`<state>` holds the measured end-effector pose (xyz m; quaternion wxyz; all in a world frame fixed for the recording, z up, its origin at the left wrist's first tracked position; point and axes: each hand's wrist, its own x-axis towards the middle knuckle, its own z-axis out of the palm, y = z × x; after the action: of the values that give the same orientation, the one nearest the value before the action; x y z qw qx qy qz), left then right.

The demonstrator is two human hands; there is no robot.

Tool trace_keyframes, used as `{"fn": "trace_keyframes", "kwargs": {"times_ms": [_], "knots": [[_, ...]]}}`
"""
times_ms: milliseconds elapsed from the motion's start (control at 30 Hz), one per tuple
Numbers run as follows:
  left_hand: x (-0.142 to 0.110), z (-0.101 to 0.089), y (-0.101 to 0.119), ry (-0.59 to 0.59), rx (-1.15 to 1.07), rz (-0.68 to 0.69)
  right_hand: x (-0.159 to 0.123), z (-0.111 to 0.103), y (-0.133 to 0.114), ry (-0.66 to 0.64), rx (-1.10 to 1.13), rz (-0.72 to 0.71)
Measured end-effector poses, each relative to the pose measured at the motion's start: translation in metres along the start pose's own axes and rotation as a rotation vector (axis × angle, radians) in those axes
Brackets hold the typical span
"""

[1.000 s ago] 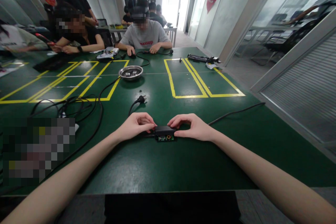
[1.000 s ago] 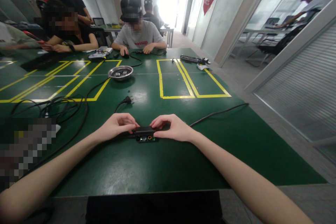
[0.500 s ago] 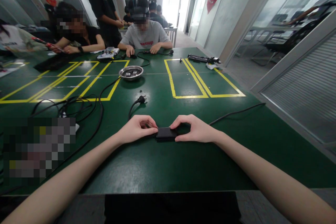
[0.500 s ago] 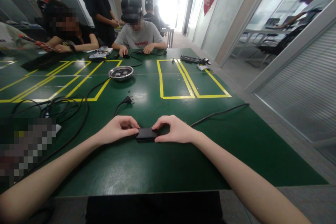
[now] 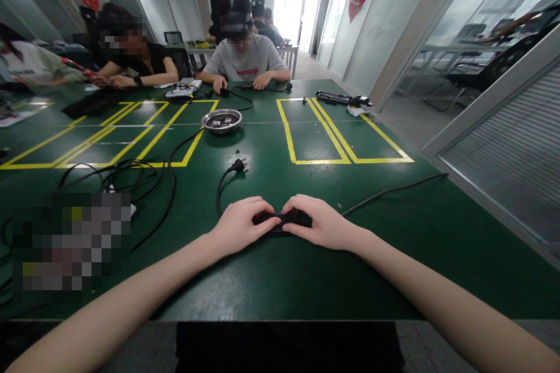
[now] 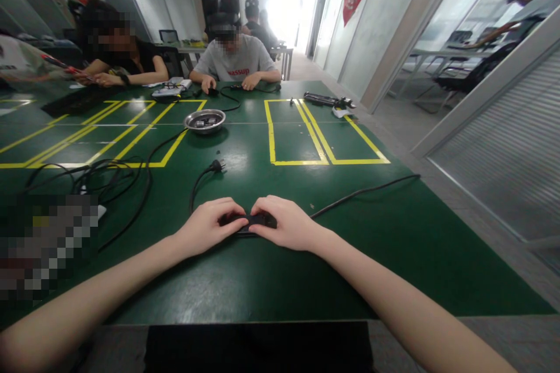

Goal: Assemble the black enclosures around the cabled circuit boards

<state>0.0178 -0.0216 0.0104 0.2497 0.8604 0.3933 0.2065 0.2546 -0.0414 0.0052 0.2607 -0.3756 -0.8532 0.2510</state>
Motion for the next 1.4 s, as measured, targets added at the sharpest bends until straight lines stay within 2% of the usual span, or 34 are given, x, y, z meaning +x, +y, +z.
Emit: {"fn": "trace_keyframes", "kwargs": {"times_ms": [300, 500, 667, 900, 1200, 1400], "knots": [[0.006, 0.015, 0.009, -0.001, 0.196, -0.022, 0.007, 0.023, -0.005, 0.069, -0.038, 0.105], [0.008, 0.012, 0.006, -0.007, 0.263, -0.042, 0.010, 0.012, -0.005, 0.006, 0.050, 0.196], [0.008, 0.004, 0.000, -0.021, 0.134, -0.027, 0.010, -0.004, -0.002, -0.074, 0.229, 0.251], [0.010, -0.015, -0.015, -0.183, -0.207, 0.030, 0.009, -0.019, 0.013, -0.195, 0.489, 0.363], [0.014, -0.012, -0.013, -0.170, -0.291, -0.070, 0.012, 0.000, 0.012, 0.011, 0.551, 0.391], [0.016, -0.002, -0.010, -0.100, -0.192, -0.108, 0.017, 0.007, 0.008, 0.046, 0.554, 0.407]]}}
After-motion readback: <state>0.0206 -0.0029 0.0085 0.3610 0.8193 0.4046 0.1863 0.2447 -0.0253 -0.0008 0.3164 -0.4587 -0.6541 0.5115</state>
